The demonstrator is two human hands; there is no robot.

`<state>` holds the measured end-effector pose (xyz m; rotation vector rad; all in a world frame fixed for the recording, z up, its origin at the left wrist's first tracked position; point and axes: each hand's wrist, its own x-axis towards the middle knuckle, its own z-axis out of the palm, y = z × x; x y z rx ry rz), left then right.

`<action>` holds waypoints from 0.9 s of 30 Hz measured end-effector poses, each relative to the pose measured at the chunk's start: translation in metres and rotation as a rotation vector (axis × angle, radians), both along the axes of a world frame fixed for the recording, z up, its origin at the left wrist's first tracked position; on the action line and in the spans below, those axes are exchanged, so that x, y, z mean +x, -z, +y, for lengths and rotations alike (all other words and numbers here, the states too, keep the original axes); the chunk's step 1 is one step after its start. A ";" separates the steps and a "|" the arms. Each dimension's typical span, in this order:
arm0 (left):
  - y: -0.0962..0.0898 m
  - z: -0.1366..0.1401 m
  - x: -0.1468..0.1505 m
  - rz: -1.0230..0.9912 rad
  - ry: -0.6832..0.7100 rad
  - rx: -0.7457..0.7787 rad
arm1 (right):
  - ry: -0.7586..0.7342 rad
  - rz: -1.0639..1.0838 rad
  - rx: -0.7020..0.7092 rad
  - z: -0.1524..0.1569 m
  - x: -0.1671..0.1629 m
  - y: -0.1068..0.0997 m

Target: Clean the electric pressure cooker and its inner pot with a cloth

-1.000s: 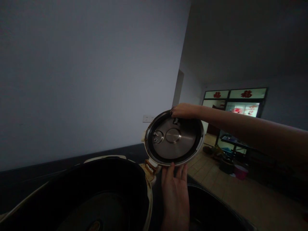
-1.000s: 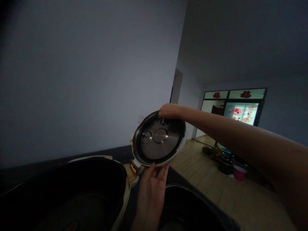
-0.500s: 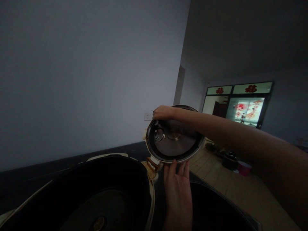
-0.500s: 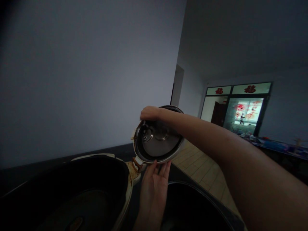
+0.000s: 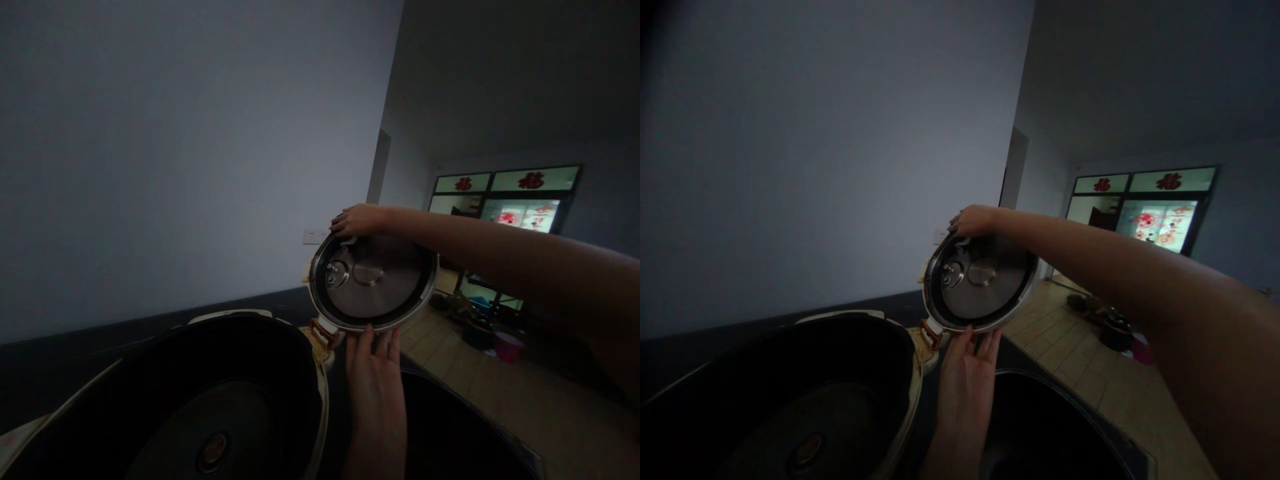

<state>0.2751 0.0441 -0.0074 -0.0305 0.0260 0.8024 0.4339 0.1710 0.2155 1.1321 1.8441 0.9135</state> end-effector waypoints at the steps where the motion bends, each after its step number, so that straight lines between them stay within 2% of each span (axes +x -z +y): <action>1: -0.001 0.000 0.000 0.004 -0.002 0.000 | 0.012 -0.011 0.028 -0.007 0.006 -0.006; 4: -0.004 0.000 -0.001 0.020 -0.008 -0.012 | 0.034 -0.033 0.094 -0.031 0.021 -0.018; 7: -0.006 0.001 -0.001 0.012 -0.014 -0.021 | 0.046 -0.039 0.142 -0.056 0.028 -0.020; 10: -0.006 0.000 -0.001 0.005 -0.017 -0.021 | 0.071 -0.022 0.193 -0.075 0.024 -0.011; 13: -0.008 -0.002 -0.003 0.042 -0.012 -0.035 | 0.114 0.016 0.266 -0.083 0.009 0.006; 17: -0.010 -0.003 -0.004 0.069 -0.013 -0.033 | 0.228 0.097 0.456 -0.073 -0.018 0.030; 20: -0.008 -0.002 -0.003 0.080 -0.009 -0.034 | 0.329 0.180 0.569 -0.056 -0.036 0.040; 23: -0.006 -0.002 -0.002 0.074 0.004 -0.028 | 0.381 0.264 0.594 -0.038 -0.050 0.044; 27: -0.007 -0.003 -0.002 0.076 -0.010 -0.024 | 0.394 0.364 0.554 -0.017 -0.063 0.048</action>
